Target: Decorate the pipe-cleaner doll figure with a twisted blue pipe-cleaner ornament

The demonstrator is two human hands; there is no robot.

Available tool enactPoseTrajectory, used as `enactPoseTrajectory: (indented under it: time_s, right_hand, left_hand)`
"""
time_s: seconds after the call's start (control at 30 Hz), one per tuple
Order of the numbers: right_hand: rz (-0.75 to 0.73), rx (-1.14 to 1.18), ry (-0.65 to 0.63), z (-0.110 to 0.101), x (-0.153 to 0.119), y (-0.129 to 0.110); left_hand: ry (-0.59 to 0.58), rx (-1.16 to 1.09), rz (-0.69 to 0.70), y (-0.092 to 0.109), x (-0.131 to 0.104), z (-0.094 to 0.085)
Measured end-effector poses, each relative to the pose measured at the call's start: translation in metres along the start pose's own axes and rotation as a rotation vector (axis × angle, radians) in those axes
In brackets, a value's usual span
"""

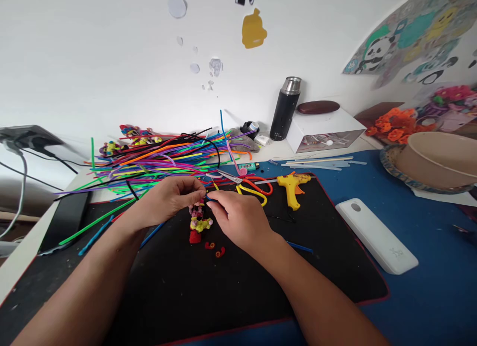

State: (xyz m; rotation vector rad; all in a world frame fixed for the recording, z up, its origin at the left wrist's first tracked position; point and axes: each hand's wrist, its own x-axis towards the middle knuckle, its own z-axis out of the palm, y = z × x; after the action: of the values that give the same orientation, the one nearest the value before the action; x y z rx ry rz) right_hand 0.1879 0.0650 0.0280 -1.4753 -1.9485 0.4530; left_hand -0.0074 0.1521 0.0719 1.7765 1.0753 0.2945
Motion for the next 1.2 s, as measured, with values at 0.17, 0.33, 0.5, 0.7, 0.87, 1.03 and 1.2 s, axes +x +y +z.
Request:
enactPoseTrajectory:
  time_s: [0.17, 0.33, 0.5, 0.7, 0.87, 1.03, 1.2]
  right_hand:
    - [0.003, -0.002, -0.019, 0.001, 0.000, -0.001]
    - [-0.005, 0.006, -0.008, 0.004, -0.001, -0.001]
    - [0.010, 0.006, -0.010, 0.004, -0.001, -0.001]
    - [0.016, -0.015, -0.039, 0.001, 0.000, -0.004]
    - [0.030, -0.036, -0.018, 0.001, -0.001, -0.003]
    - [0.019, -0.022, 0.007, 0.002, -0.001, -0.001]
    - [0.013, -0.022, 0.020, 0.001, -0.001, 0.002]
  left_hand:
    - [0.047, 0.001, 0.001, -0.001, 0.000, 0.002]
    - [0.077, -0.006, 0.006, -0.004, 0.000, 0.003]
    - [0.099, -0.001, 0.012, -0.007, 0.002, 0.005]
    - [0.127, 0.020, 0.032, -0.006, 0.004, 0.005]
    - [0.124, 0.019, 0.024, -0.005, 0.004, 0.004]
    - [0.109, 0.010, 0.028, -0.011, 0.003, 0.001]
    - [0.089, -0.003, 0.030, -0.013, 0.003, 0.000]
